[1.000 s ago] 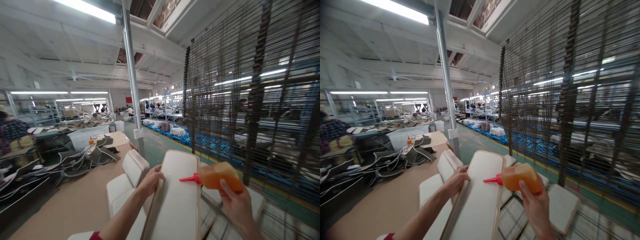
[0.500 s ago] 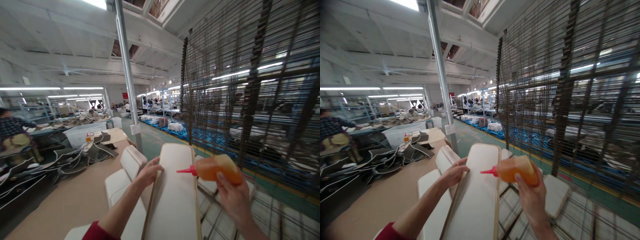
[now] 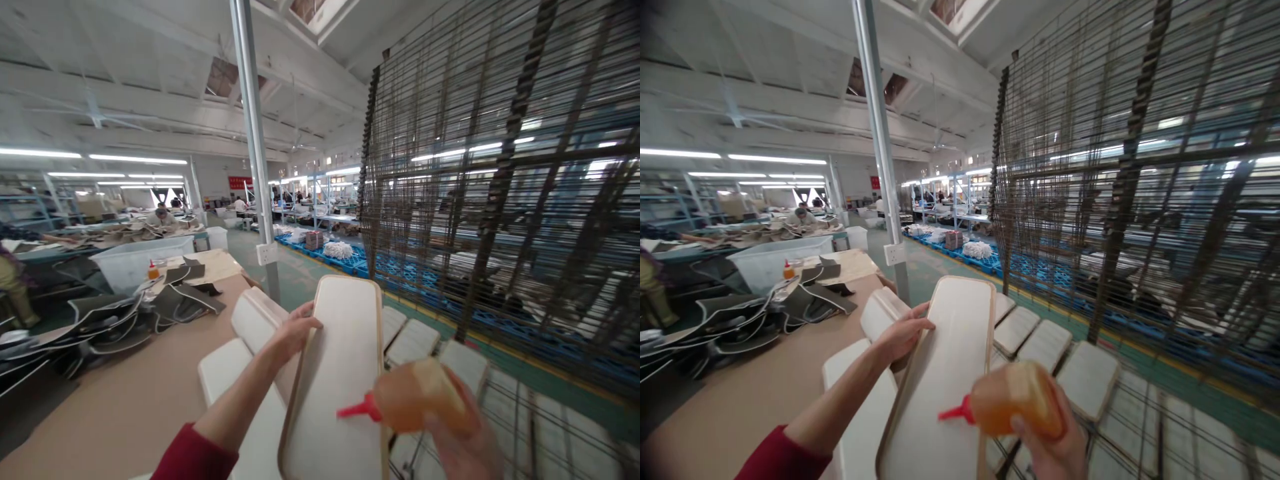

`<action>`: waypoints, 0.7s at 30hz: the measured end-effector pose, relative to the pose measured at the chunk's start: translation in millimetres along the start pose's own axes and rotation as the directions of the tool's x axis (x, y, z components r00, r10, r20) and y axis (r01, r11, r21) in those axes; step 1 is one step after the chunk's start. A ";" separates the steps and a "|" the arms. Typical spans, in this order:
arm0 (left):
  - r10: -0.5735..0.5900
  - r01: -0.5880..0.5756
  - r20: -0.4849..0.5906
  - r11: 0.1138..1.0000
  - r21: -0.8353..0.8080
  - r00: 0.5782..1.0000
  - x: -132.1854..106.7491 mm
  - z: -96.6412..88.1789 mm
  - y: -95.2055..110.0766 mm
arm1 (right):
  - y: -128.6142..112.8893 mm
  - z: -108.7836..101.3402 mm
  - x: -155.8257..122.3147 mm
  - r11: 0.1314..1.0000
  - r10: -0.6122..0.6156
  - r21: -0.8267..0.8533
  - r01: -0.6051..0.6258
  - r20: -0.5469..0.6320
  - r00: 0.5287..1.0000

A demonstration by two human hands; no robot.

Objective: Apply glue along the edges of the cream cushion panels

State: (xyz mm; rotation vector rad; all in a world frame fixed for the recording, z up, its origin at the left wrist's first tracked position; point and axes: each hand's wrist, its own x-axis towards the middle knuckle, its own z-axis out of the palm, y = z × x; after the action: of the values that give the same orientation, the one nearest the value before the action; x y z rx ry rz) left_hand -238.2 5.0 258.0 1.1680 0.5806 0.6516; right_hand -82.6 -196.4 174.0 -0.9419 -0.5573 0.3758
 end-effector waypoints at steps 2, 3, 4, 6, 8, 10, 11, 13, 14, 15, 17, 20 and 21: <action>-0.026 0.025 0.068 1.000 0.015 0.997 -0.7 -2.7 -1.7 | -15.2 17.1 29.2 0.993 -0.065 0.096 0.072 -0.067 0.996; -0.039 0.037 0.102 0.999 0.019 0.994 -0.5 -3.8 -3.6 | -22.0 25.1 44.7 0.989 -0.091 0.107 0.098 -0.076 0.993; -0.048 0.045 0.130 0.999 0.020 0.990 0.3 -4.9 -5.7 | -27.0 31.8 57.7 0.984 -0.115 0.125 0.125 -0.083 0.990; -0.051 0.049 0.162 0.999 0.015 0.985 3.6 -7.7 -10.1 | -30.0 39.5 68.7 0.980 -0.139 0.133 0.150 -0.090 0.986; -0.049 0.048 0.162 0.999 0.010 0.986 8.4 -11.9 -13.0 | -23.7 38.6 56.5 0.986 -0.114 0.117 0.122 -0.072 0.991; -0.050 0.048 0.146 0.999 0.015 0.988 13.5 -17.0 -13.7 | -12.3 31.0 30.0 0.996 -0.035 0.084 0.038 -0.034 0.999; -0.049 0.047 0.136 0.999 0.018 0.989 15.8 -19.3 -13.4 | -7.0 26.0 16.8 0.997 0.024 0.068 -0.023 -0.005 1.000; -0.041 0.039 0.125 0.999 0.024 0.991 19.7 -22.4 -12.4 | -1.5 16.9 1.3 0.991 0.111 0.075 -0.111 -0.002 0.994; -0.039 0.036 0.129 0.999 0.028 0.991 21.3 -22.6 -11.9 | -2.3 13.9 1.7 0.991 0.110 0.079 -0.108 -0.023 0.994; -0.041 0.037 0.137 0.999 0.033 0.990 22.7 -21.9 -11.7 | -5.4 12.2 7.8 0.993 0.081 0.086 -0.076 -0.055 0.995; -0.053 0.046 0.175 0.998 0.044 0.983 25.1 -17.2 -12.4 | -16.7 11.5 33.1 0.994 -0.039 0.093 0.051 -0.133 0.990; -0.062 0.054 0.251 0.998 0.040 0.966 28.6 -4.6 -15.8 | -34.6 10.0 73.7 0.980 -0.149 0.101 0.169 -0.181 0.972; -0.062 0.055 0.259 0.998 0.034 0.964 30.0 0.0 -17.3 | -37.6 7.5 80.1 0.978 -0.160 0.100 0.180 -0.183 0.970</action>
State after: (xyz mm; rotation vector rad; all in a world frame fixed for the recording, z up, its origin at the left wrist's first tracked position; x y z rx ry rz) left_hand -214.9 22.5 239.2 1.2334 0.3998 0.4315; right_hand -20.8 -169.3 231.7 -0.7991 -0.4476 0.1668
